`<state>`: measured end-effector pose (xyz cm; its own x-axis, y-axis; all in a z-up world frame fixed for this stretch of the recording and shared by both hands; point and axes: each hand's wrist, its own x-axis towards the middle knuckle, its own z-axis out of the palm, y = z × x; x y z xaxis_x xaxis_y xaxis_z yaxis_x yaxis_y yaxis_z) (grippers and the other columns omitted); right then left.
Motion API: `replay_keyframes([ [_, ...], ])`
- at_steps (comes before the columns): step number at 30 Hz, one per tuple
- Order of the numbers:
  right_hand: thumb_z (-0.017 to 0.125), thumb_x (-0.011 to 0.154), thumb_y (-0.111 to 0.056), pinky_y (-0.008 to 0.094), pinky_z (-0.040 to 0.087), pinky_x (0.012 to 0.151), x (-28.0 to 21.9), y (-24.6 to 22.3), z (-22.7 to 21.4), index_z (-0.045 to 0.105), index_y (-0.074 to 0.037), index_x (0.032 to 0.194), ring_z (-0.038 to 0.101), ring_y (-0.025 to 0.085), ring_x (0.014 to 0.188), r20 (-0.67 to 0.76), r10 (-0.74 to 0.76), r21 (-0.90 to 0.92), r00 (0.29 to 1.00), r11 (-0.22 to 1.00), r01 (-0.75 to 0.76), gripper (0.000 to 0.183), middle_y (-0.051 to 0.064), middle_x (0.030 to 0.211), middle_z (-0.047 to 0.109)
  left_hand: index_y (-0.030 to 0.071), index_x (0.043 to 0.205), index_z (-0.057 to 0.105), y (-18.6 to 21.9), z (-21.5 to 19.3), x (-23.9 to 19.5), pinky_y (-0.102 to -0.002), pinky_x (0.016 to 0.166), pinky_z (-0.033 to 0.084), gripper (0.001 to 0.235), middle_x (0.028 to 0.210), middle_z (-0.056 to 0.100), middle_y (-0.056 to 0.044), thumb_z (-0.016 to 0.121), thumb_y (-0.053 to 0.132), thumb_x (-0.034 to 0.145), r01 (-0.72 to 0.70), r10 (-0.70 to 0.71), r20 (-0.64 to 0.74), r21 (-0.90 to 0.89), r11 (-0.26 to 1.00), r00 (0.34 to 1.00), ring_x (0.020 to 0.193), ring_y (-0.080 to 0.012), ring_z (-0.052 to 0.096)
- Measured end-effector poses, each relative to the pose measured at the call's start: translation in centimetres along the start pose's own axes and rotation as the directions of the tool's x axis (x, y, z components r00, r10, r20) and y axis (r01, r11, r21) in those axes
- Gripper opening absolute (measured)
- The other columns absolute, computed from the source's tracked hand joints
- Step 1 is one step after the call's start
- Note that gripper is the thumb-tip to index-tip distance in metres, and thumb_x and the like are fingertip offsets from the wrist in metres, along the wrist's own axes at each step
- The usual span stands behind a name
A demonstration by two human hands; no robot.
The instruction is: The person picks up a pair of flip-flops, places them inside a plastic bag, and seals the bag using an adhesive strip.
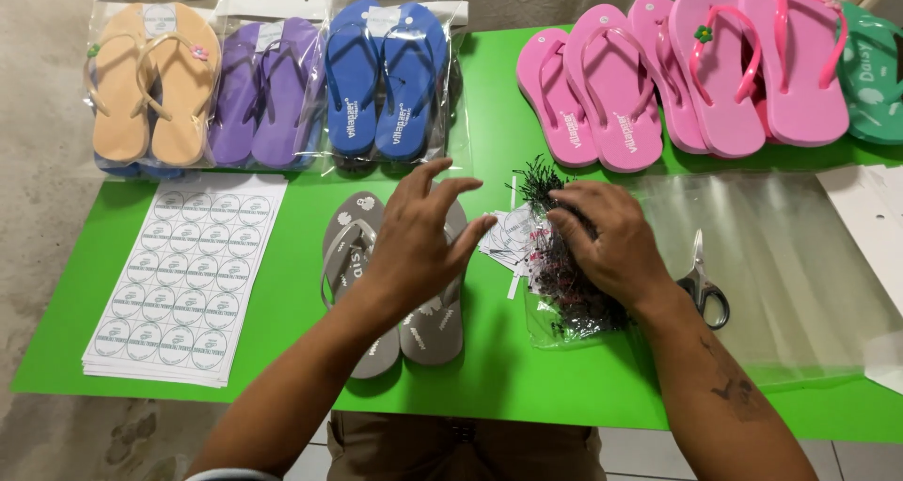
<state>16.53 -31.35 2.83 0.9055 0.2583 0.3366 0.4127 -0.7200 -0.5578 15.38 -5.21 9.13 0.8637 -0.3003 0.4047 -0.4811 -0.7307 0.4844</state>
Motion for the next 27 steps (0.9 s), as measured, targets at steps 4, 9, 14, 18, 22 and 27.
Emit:
replay_keyframes([
  [4,0.042,0.120,-0.032,0.051,0.050,0.097,-0.1,3.7,-0.9,0.067,-0.002,0.126,0.066,0.036,0.105,-0.261,0.102,0.004,0.960,0.995,-0.104,0.040,0.019,0.105,0.067,0.013,0.120,0.072,-3.6,4.5,5.6,-0.053,0.088,0.052,0.035,0.120,0.063,-0.018,0.071,0.037,0.094,0.023,-0.025,0.016,0.112,0.993,1.000,0.108,-0.0410,0.068],
  [9,0.056,0.115,-0.009,0.046,0.054,0.091,0.0,4.0,-1.5,0.074,-0.010,0.118,0.071,0.031,0.098,-0.480,0.059,-0.018,0.875,0.997,-0.077,0.019,0.008,0.096,0.074,0.011,0.113,0.075,-7.6,11.6,10.9,-0.054,0.081,0.058,0.035,0.099,0.071,-0.016,0.070,0.038,0.091,0.235,-0.243,0.211,0.059,0.970,0.947,0.097,-0.0421,0.073],
  [14,0.051,0.115,-0.010,0.047,0.055,0.089,0.2,3.7,-0.7,0.073,-0.008,0.118,0.071,0.031,0.096,-0.403,0.087,0.051,0.911,0.996,-0.073,0.022,0.009,0.094,0.074,0.003,0.107,0.078,-5.8,13.8,11.7,-0.059,0.085,0.055,0.050,0.097,0.076,-0.023,0.069,0.049,0.089,0.382,-0.347,0.378,-0.019,0.924,0.858,0.102,-0.0459,0.073],
  [18,0.048,0.115,-0.006,0.050,0.054,0.089,0.5,1.8,-0.7,0.071,0.000,0.118,0.071,0.036,0.094,-0.362,0.059,0.107,0.930,0.994,-0.022,0.024,0.016,0.093,0.072,0.000,0.087,0.079,-2.4,11.2,11.7,-0.059,0.085,0.055,0.038,0.089,0.074,-0.028,0.070,0.036,0.087,0.456,-0.397,0.394,-0.065,0.888,0.829,0.098,-0.0523,0.071],
  [22,0.048,0.114,-0.004,0.050,0.054,0.088,0.5,1.4,-0.9,0.071,0.001,0.118,0.071,0.036,0.094,-0.342,0.061,0.098,0.938,0.995,-0.029,0.024,0.017,0.093,0.072,0.011,0.072,0.079,-8.6,17.9,12.2,-0.056,0.073,0.056,0.028,0.076,0.072,-0.020,0.074,0.035,0.085,0.488,-0.424,0.324,-0.146,0.861,0.846,0.081,-0.0494,0.073],
  [27,0.048,0.115,-0.006,0.050,0.055,0.088,0.5,0.8,-1.3,0.070,0.001,0.119,0.070,0.035,0.095,-0.311,0.067,0.083,0.948,0.996,-0.043,0.023,0.018,0.096,0.072,0.017,0.070,0.078,-6.7,15.5,12.0,-0.050,0.070,0.056,0.019,0.069,0.071,-0.013,0.069,0.033,0.077,0.523,-0.457,0.299,-0.193,0.830,0.837,0.078,-0.0425,0.073],
])
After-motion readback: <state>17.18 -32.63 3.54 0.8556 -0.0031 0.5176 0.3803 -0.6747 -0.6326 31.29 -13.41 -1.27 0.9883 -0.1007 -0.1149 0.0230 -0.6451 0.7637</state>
